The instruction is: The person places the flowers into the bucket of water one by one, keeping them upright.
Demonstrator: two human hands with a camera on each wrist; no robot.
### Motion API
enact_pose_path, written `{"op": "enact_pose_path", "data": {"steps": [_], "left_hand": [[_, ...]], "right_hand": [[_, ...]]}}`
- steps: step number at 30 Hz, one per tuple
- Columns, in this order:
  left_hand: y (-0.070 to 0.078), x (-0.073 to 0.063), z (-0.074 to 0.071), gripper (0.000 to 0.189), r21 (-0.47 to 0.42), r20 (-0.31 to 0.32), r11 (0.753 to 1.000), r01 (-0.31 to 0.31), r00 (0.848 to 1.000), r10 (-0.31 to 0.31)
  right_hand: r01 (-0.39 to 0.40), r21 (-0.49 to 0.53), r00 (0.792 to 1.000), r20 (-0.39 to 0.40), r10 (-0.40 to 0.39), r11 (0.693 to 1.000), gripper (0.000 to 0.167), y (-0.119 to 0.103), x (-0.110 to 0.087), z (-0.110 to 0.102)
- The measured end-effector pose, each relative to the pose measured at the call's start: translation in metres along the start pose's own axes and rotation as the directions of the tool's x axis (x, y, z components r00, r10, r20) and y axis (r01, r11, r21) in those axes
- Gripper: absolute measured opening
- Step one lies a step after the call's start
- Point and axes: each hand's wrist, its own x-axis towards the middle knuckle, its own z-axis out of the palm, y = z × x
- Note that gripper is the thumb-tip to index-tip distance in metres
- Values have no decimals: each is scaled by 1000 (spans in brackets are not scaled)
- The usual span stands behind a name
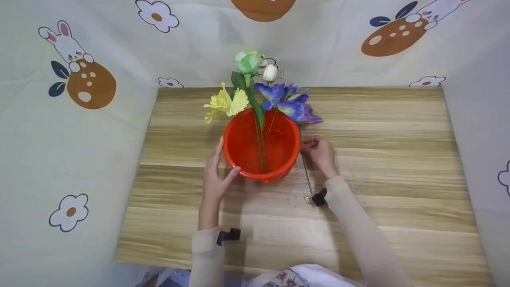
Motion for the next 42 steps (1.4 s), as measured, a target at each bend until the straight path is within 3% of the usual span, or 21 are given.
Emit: {"op": "enact_pose_path", "data": {"steps": [10, 15, 29, 42], "left_hand": [[0, -1, -1, 84, 25, -8, 1000, 11, 1000, -10], [0, -1, 0, 83, 24, -13, 1000, -3, 1000, 4], [2, -1, 0, 84, 32, -5, 999, 34, 999, -34], [1, -1, 0, 85, 23, -7, 1000, 7, 1000, -6]], "right_hand": [[41, -137, 998, -51, -48, 990, 17, -4, 0, 6], [53, -156, 996, -69, -64, 986, 14, -5, 1, 6], [81, -232, 989, -105, -108, 969, 11, -8, 1, 6], [116, -309, 980, -117, -159, 944, 12, -8, 3, 12]]}}
